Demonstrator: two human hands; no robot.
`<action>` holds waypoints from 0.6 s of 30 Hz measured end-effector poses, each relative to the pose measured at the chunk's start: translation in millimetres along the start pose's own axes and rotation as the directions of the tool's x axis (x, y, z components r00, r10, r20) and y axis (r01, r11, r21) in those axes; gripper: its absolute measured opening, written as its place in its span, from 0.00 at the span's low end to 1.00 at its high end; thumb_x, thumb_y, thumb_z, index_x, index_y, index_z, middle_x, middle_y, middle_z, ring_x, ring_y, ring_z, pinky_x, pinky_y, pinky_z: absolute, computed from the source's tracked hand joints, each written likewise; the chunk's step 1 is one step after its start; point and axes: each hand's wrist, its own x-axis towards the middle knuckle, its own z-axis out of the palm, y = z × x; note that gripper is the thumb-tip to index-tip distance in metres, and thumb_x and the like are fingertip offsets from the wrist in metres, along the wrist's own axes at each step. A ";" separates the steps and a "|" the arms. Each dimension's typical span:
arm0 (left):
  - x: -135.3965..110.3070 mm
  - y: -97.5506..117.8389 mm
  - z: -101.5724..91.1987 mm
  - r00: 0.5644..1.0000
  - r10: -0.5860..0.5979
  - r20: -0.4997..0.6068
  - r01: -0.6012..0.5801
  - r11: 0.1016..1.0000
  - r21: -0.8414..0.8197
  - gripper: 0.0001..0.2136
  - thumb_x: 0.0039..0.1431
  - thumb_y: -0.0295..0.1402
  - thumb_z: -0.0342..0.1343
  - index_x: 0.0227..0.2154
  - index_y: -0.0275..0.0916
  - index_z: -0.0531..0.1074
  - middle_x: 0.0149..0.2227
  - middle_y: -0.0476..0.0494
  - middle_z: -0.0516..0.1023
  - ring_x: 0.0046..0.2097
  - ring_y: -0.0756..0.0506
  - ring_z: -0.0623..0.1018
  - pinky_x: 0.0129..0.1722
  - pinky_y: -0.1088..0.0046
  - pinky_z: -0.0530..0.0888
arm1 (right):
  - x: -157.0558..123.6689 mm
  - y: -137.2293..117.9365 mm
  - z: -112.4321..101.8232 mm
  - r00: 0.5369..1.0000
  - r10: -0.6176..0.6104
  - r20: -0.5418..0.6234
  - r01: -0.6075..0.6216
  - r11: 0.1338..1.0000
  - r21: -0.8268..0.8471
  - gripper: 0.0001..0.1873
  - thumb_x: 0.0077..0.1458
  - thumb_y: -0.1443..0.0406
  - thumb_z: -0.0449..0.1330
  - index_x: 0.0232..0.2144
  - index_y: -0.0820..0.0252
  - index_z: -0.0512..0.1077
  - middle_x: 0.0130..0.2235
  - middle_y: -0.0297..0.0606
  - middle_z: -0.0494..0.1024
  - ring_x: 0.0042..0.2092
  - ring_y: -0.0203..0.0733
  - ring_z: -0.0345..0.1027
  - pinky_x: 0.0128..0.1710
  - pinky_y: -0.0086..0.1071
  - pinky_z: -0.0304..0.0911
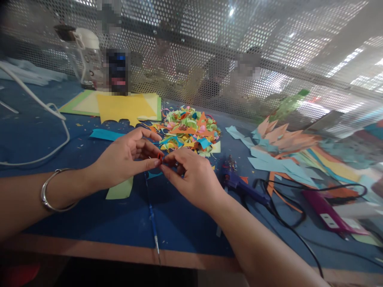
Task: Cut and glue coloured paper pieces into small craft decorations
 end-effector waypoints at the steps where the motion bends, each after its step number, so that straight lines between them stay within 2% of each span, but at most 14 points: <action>1: -0.3 -0.1 -0.3 1.000 0.006 0.002 -0.006 1.000 0.017 0.21 0.52 0.28 0.63 0.47 0.38 0.63 0.38 0.44 0.79 0.41 0.46 0.80 0.42 0.68 0.76 | 0.0 0.0 -0.2 1.000 0.003 0.001 -0.003 1.000 0.003 0.05 0.59 0.64 0.61 0.34 0.59 0.73 0.33 0.36 0.75 0.29 0.35 0.67 0.30 0.31 0.64; 8: -0.2 0.6 -1.9 0.999 0.050 0.004 -0.050 0.993 0.103 0.21 0.52 0.29 0.63 0.48 0.39 0.63 0.38 0.44 0.80 0.41 0.46 0.80 0.40 0.69 0.76 | -1.4 2.1 0.6 1.000 0.017 -0.010 -0.017 1.000 0.002 0.04 0.58 0.64 0.61 0.35 0.59 0.74 0.34 0.35 0.75 0.30 0.35 0.68 0.31 0.30 0.64; 18: 1.5 2.7 -5.8 0.997 0.047 0.057 -0.056 0.984 0.168 0.23 0.53 0.30 0.63 0.51 0.39 0.63 0.40 0.44 0.82 0.41 0.46 0.81 0.40 0.69 0.75 | -1.5 3.1 -1.0 0.999 0.015 -0.046 -0.016 1.000 -0.010 0.04 0.57 0.67 0.59 0.34 0.58 0.74 0.31 0.33 0.76 0.29 0.34 0.67 0.30 0.29 0.62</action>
